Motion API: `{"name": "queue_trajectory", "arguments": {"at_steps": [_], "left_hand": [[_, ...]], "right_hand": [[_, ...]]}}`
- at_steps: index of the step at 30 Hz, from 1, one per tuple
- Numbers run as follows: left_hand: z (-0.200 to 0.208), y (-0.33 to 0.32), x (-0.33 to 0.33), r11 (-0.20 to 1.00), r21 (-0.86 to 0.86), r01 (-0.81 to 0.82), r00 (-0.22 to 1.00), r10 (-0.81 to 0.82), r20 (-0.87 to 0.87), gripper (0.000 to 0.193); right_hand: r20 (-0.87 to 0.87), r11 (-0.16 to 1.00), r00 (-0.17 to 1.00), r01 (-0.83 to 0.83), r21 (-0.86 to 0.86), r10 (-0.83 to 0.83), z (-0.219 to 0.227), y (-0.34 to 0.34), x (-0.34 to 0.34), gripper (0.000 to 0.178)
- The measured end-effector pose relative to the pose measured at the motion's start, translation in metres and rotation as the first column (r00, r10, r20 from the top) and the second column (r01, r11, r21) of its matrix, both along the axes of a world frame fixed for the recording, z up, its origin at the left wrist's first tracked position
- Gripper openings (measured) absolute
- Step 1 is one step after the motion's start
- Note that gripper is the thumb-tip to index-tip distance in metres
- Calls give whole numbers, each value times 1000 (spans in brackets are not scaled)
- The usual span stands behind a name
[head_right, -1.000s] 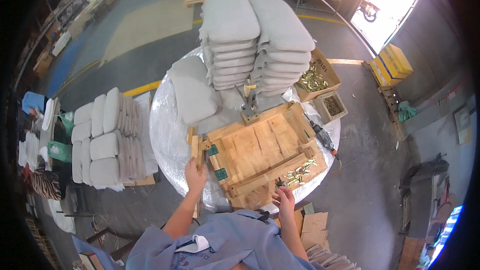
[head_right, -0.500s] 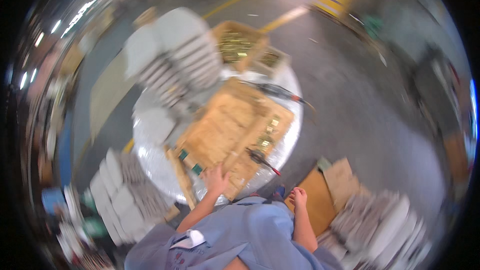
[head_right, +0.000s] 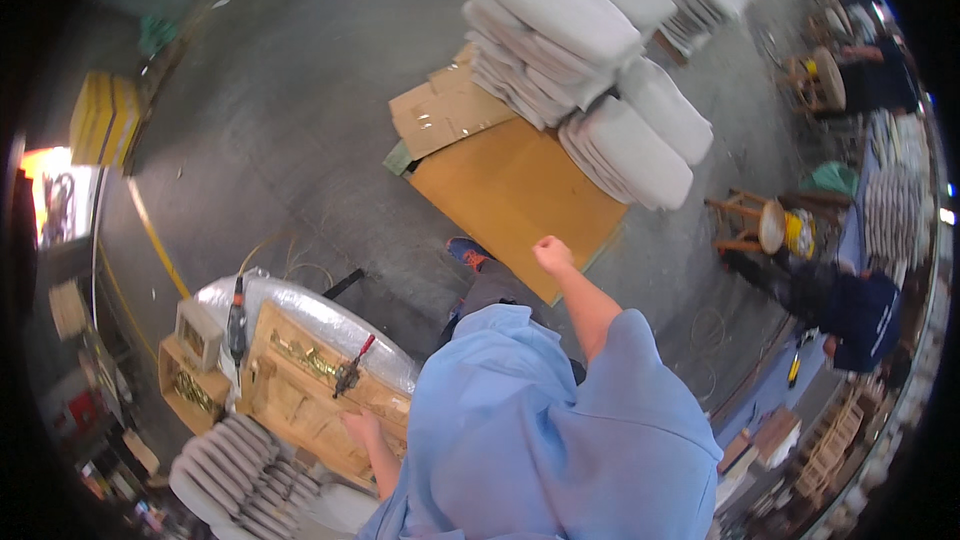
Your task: The person uses a pneumatic drill to fasten screws into a wooden frame holding a cushion cover. They repeatedly load screws, drill them in, remove the finished cushion, and place it on a stack. The person then places a new cushion cover into the frame and repeats the process.
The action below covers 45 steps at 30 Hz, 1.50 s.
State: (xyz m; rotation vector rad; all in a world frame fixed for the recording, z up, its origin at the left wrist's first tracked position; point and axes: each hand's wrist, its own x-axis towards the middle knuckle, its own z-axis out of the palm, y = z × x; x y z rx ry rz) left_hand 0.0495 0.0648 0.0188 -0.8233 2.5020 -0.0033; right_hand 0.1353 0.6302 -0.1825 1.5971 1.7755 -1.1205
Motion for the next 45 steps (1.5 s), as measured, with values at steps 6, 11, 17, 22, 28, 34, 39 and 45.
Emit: {"name": "queue_trajectory", "arguments": {"at_steps": [6, 11, 17, 22, 28, 34, 39, 45], "left_hand": [[-26, -52, -6, 995, 40, 94, 995, -95, 27, 66], [-9, -30, -20, 999, 8, 34, 993, -35, 113, 45], [-31, -67, -25, 986, 100, 136, 988, -128, -82, 31], [-29, -62, -17, 990, 141, -28, 998, 20, 58, 31], [-28, -95, -21, 988, 146, 41, 998, -47, 37, 34], [-26, -76, -8, 992, 125, -13, 1000, 11, 14, 35], [-18, -44, -25, 989, 119, -88, 995, 81, 58, 35], [-17, -18, -29, 991, 5, -134, 979, 132, 154, 41]], "right_hand": [[-195, 961, 969, 98, -258, -151, 8, -32, -30, 36], [-306, 852, 810, 398, -340, -500, -22, 80, -92, 35], [-558, 632, 392, 697, -339, -731, 29, 260, -177, 57], [-612, 675, 467, 722, -153, -639, 40, 314, -208, 57], [-237, 916, 955, 249, 315, -178, -82, 314, -141, 55], [408, 696, 788, -607, 385, 461, -105, 282, -135, 64], [618, 639, 668, -697, 324, 415, -131, 295, -148, 71], [844, 437, 294, -896, 80, 448, -198, 329, -136, 74]]}}
